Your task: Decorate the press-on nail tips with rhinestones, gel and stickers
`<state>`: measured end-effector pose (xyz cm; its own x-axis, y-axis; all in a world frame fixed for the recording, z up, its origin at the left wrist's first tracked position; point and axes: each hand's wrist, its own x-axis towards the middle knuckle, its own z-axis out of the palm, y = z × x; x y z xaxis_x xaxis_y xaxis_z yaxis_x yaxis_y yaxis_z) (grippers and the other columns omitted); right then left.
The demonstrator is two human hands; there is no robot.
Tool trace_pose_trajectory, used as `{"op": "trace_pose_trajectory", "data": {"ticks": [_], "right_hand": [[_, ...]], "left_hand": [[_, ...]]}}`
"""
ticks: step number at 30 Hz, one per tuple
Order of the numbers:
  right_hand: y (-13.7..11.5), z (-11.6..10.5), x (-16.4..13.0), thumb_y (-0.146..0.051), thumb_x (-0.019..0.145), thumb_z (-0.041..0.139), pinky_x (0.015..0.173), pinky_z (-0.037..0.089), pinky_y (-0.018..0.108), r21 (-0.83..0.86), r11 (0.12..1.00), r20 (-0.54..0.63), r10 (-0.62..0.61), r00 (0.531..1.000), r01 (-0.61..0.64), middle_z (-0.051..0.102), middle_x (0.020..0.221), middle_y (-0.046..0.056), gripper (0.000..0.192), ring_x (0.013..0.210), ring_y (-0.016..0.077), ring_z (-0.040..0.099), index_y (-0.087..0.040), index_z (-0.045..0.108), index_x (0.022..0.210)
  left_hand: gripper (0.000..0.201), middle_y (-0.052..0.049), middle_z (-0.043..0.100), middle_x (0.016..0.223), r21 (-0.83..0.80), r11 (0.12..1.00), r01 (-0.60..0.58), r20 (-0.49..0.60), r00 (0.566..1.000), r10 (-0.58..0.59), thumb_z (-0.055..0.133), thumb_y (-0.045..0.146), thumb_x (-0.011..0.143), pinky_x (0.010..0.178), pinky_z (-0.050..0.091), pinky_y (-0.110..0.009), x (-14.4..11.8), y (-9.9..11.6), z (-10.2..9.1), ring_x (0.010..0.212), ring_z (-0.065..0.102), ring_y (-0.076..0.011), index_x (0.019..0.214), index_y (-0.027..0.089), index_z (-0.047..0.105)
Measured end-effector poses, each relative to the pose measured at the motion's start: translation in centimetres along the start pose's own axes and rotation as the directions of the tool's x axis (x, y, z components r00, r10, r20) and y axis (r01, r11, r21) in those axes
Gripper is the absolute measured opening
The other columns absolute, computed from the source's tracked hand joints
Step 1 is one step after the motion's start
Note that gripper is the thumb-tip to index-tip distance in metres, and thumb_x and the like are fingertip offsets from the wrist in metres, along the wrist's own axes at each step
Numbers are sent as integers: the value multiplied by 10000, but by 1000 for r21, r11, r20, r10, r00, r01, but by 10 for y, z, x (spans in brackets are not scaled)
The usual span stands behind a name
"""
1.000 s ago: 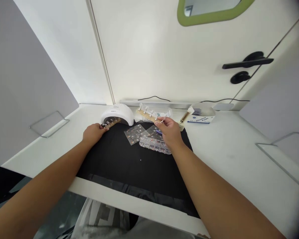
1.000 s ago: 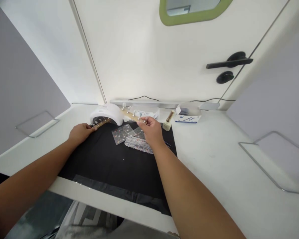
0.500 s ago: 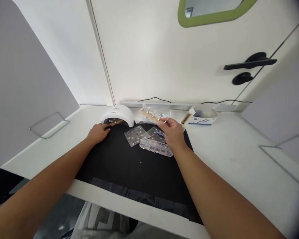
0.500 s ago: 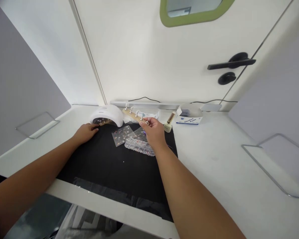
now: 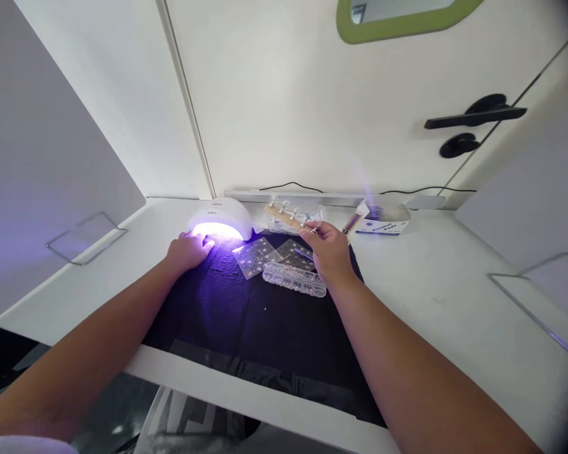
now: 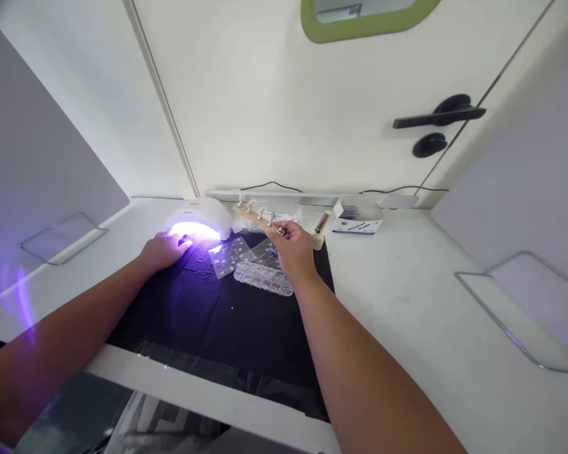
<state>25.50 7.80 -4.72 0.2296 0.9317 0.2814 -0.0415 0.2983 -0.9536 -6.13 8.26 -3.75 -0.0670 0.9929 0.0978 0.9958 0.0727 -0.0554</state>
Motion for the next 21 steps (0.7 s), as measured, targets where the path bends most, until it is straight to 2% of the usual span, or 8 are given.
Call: {"op": "trace_pose_trajectory", "data": {"ticks": [3,6,9,11,13,15,18,21], "right_hand": [[1,0,1,-414,658,742,661,443,306,2,1000,-5,-3,1000,3,564,674,-32,327,666,141,513,-189,712,893],[1,-1,1,-428,656,744,662,441,311,-12,1000,0,4,1000,-4,566,671,-30,338,659,144,505,-185,710,888],[1,-2,0,-442,656,740,669,441,317,-24,1000,13,14,1000,-13,576,684,-25,355,661,147,506,-184,706,898],[1,-2,0,-448,658,733,672,443,319,-29,999,20,17,1000,-16,585,699,-20,367,667,148,510,-183,702,911],[1,-2,0,-452,661,726,669,444,319,-38,999,25,16,1000,-15,582,697,-19,372,665,149,510,-182,699,916],[2,-3,0,-455,668,716,659,441,317,-53,999,30,12,999,-10,569,681,-23,373,654,148,503,-181,696,919],[1,-3,1,-458,687,688,641,434,317,-86,996,49,0,999,5,544,654,-30,374,623,144,487,-174,689,931],[-4,-4,-1,-431,677,699,665,439,333,-148,988,96,-27,995,41,531,641,-33,329,611,145,479,-173,694,881]], "left_hand": [[337,-104,626,1245,-6,1000,-24,-52,998,24,601,354,965,910,563,-446,-4,-5,-9,1073,639,-231,1238,156,600],[296,-96,636,1198,-27,999,-34,-166,986,29,600,346,962,916,550,-446,-4,-11,-23,1066,631,-230,1185,151,616],[207,-119,635,1110,-62,997,-54,-277,960,35,558,245,943,944,519,-469,8,-16,-38,1108,587,-278,1105,134,622],[237,-135,617,1148,-88,992,-87,-316,947,55,533,203,928,971,508,-460,21,-18,-47,1146,562,-289,1146,142,605],[296,-123,605,1214,-108,984,-142,-312,944,102,520,191,943,992,509,-433,37,-19,-53,1176,559,-266,1232,168,578],[335,-111,596,1281,-111,972,-209,-275,946,172,556,253,967,998,513,-460,51,-16,-57,1189,571,-260,1295,184,561],[376,-113,593,1315,-93,950,-299,-191,941,278,607,346,962,961,538,-488,64,-8,-58,1145,613,-257,1290,164,574],[373,-114,597,1306,-73,947,-314,-137,943,302,604,349,964,945,550,-475,68,3,-58,1128,622,-251,1285,163,577]]}}
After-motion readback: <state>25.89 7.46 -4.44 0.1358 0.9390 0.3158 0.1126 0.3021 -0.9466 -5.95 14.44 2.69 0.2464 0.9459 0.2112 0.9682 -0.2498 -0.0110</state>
